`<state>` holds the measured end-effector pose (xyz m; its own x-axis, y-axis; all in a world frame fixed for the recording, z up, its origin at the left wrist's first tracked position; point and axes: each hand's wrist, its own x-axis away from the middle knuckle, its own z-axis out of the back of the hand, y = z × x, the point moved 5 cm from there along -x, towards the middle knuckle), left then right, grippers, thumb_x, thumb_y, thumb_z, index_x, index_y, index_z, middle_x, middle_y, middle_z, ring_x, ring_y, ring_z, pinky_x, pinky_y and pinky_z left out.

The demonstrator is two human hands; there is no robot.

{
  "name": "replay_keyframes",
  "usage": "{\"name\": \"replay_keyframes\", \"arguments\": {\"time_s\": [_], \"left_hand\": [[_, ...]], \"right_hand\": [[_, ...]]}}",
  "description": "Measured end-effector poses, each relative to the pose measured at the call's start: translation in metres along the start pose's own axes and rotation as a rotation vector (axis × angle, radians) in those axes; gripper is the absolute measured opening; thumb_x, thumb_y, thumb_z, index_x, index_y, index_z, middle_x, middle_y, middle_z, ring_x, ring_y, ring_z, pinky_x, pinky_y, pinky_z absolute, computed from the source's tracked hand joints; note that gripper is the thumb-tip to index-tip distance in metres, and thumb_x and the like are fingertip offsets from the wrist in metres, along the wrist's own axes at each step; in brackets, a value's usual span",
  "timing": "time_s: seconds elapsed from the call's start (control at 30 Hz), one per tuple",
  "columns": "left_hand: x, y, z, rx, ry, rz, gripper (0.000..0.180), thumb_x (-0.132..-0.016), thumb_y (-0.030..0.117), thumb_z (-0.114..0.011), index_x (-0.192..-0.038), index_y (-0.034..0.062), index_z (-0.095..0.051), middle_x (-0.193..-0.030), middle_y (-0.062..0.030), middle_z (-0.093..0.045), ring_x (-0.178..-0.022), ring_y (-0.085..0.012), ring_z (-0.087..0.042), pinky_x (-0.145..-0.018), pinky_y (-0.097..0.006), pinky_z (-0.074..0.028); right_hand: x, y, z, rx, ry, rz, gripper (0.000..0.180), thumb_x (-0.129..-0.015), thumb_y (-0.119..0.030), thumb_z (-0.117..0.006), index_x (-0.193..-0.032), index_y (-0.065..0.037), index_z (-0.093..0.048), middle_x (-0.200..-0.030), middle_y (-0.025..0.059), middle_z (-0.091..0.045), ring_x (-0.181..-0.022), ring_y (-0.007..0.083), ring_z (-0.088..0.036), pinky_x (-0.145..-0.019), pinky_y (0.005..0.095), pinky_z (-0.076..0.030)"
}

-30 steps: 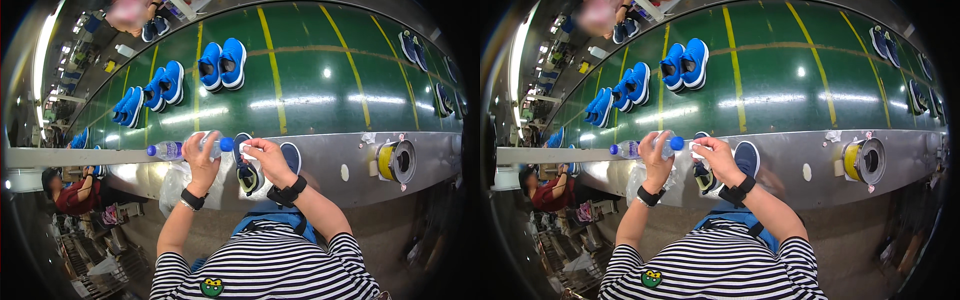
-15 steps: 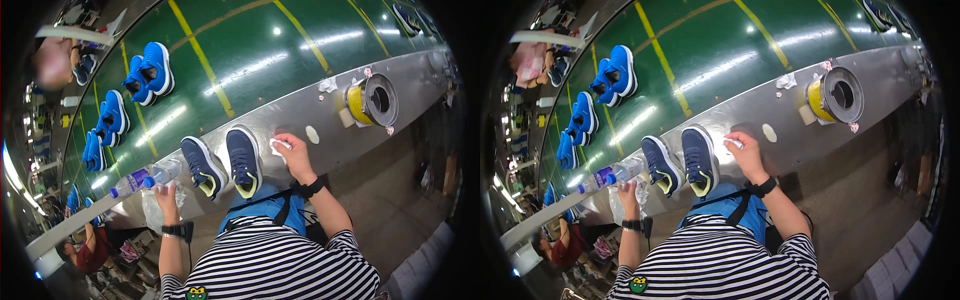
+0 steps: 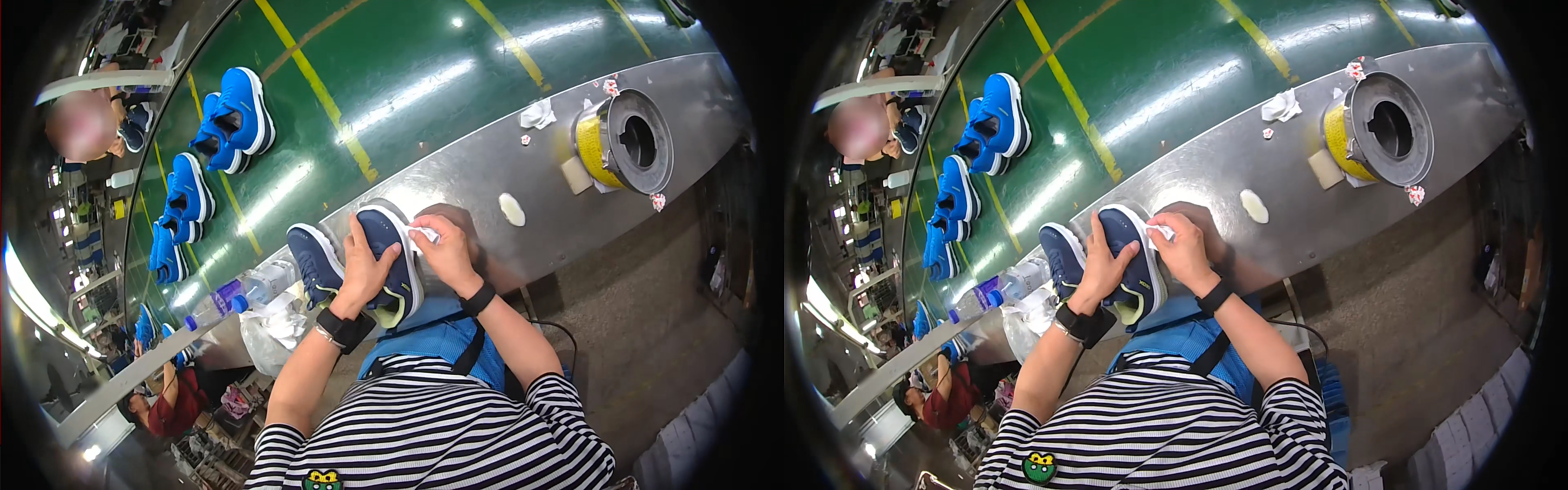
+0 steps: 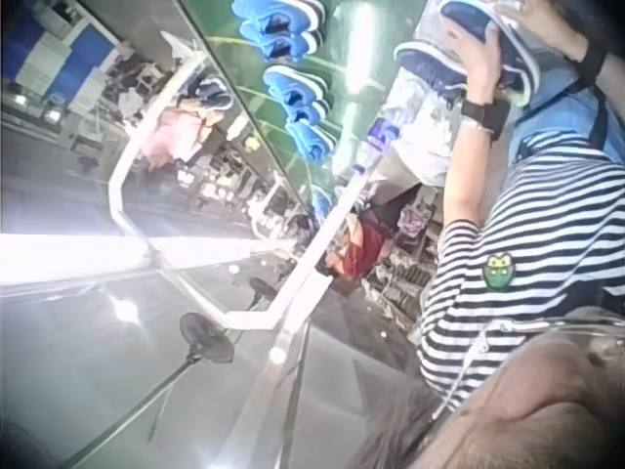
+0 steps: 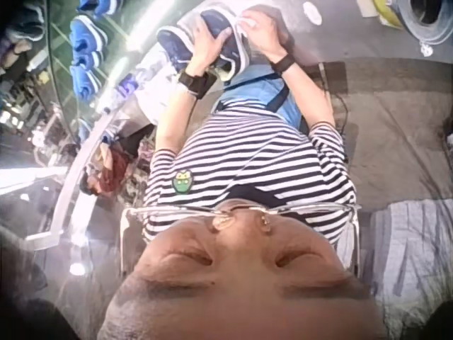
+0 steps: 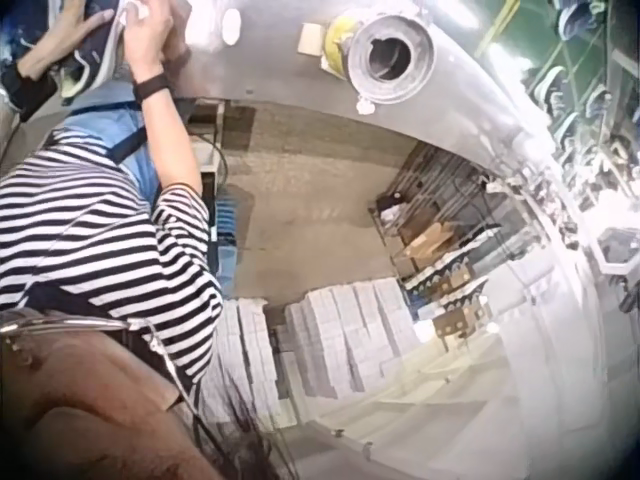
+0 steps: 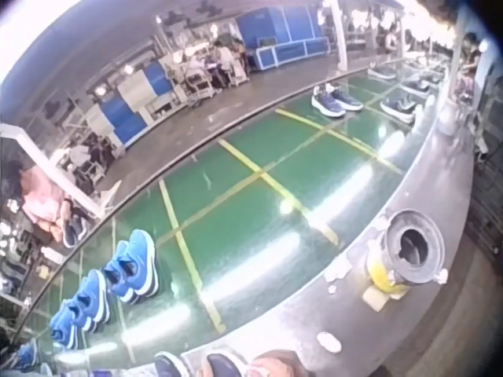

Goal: The person wipes the exterior of several pairs of sneakers on a factory assembly line using a white cloth. They handle dark blue and bright blue shoes, wiping the sides and soles before placing them back on the conveyor belt.

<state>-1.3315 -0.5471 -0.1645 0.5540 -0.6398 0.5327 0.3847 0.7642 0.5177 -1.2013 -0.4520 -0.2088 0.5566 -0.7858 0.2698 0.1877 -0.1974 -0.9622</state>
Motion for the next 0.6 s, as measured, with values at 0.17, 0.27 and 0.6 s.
{"name": "replay_keyframes", "arguments": {"time_s": [0.17, 0.27, 0.6], "left_hand": [[0.0, -0.007, -0.001, -0.016, -0.009, -0.029, 0.099, -0.081, 0.026, -0.069, -0.145, -0.0035, 0.001, -0.123, -0.034, -0.036, -0.111, -0.0431, -0.045, -0.097, -0.042, -0.039], [0.001, -0.009, 0.0, 0.008, -0.018, -0.045, 0.099, -0.081, 0.025, -0.07, -0.145, -0.0032, 0.001, -0.124, -0.0339, -0.035, -0.112, -0.0441, -0.043, -0.098, -0.043, -0.037], [0.004, -0.011, 0.004, 0.069, -0.011, -0.071, 0.099, -0.08, 0.022, -0.07, -0.145, -0.0033, -0.001, -0.121, -0.0302, -0.035, -0.113, -0.0413, -0.04, -0.1, -0.042, -0.034]], "right_hand": [[0.004, -0.004, -0.004, 0.01, -0.005, 0.036, 0.013, -0.079, -0.006, -0.068, -0.091, -0.001, -0.066, -0.086, 0.0092, -0.065, -0.081, 0.018, -0.062, -0.072, 0.0283, -0.048], [0.003, -0.01, -0.009, 0.061, -0.01, 0.055, 0.012, -0.079, -0.006, -0.068, -0.09, -0.001, -0.065, -0.084, 0.0096, -0.063, -0.078, 0.0198, -0.062, -0.07, 0.0293, -0.048], [-0.009, -0.024, -0.017, 0.174, -0.049, 0.106, 0.008, -0.077, -0.007, -0.066, -0.084, -0.003, -0.065, -0.079, 0.0124, -0.06, -0.066, 0.0279, -0.06, -0.058, 0.0361, -0.047]]}}
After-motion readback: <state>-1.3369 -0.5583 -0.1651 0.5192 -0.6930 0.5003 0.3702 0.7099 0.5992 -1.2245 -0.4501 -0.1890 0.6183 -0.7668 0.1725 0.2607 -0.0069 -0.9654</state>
